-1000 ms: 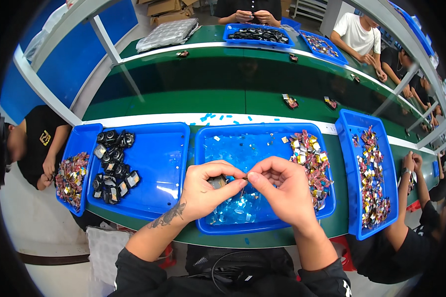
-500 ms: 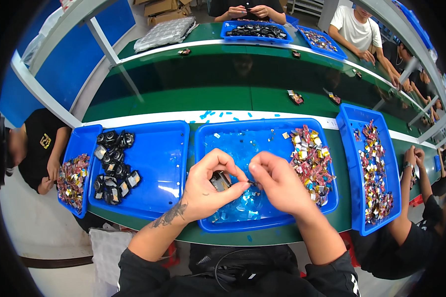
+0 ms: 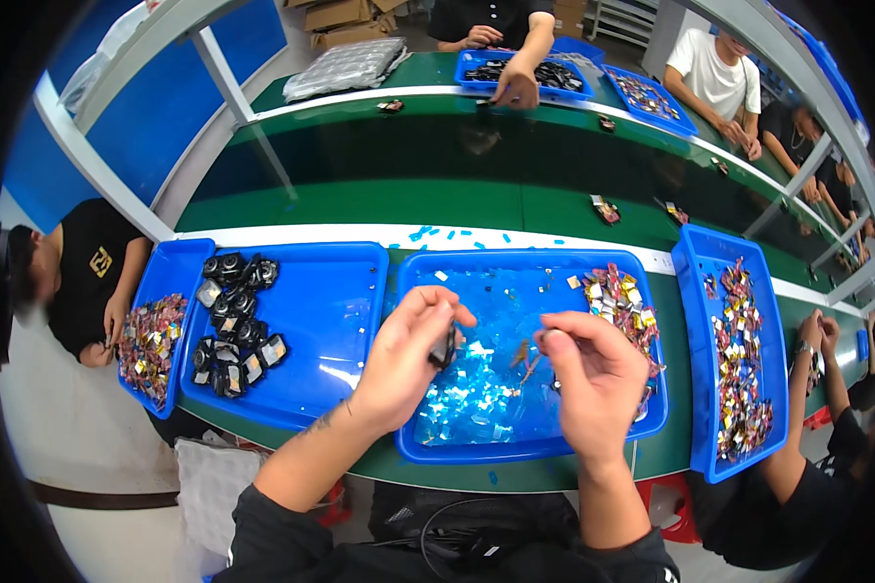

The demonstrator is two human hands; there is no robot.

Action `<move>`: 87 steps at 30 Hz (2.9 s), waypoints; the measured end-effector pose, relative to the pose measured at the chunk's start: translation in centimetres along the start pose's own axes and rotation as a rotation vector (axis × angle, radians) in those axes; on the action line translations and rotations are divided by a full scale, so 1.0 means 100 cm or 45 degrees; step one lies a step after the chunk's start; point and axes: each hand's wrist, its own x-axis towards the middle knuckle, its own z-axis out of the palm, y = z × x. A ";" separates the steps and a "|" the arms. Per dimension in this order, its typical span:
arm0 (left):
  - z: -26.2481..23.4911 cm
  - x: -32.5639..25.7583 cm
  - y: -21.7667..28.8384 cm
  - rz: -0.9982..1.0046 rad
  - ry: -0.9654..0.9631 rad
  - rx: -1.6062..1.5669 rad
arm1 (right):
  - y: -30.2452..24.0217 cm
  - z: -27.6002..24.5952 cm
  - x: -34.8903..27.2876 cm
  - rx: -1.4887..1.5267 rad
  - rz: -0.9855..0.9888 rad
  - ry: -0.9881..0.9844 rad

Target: The worker attaches straps to smartwatch housings at an electronics production line.

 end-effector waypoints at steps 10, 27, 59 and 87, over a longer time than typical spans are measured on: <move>0.004 -0.003 -0.002 0.131 -0.077 0.109 | 0.005 0.021 -0.020 -0.199 0.188 -0.286; 0.008 -0.010 -0.004 0.120 -0.484 0.142 | -0.019 0.015 0.000 -0.691 -0.228 -0.141; 0.010 -0.013 -0.007 0.120 -0.563 0.306 | -0.015 0.017 0.001 -0.898 -0.397 -0.048; 0.009 -0.012 0.012 0.786 -0.436 0.983 | -0.011 -0.013 -0.016 0.304 0.478 -0.362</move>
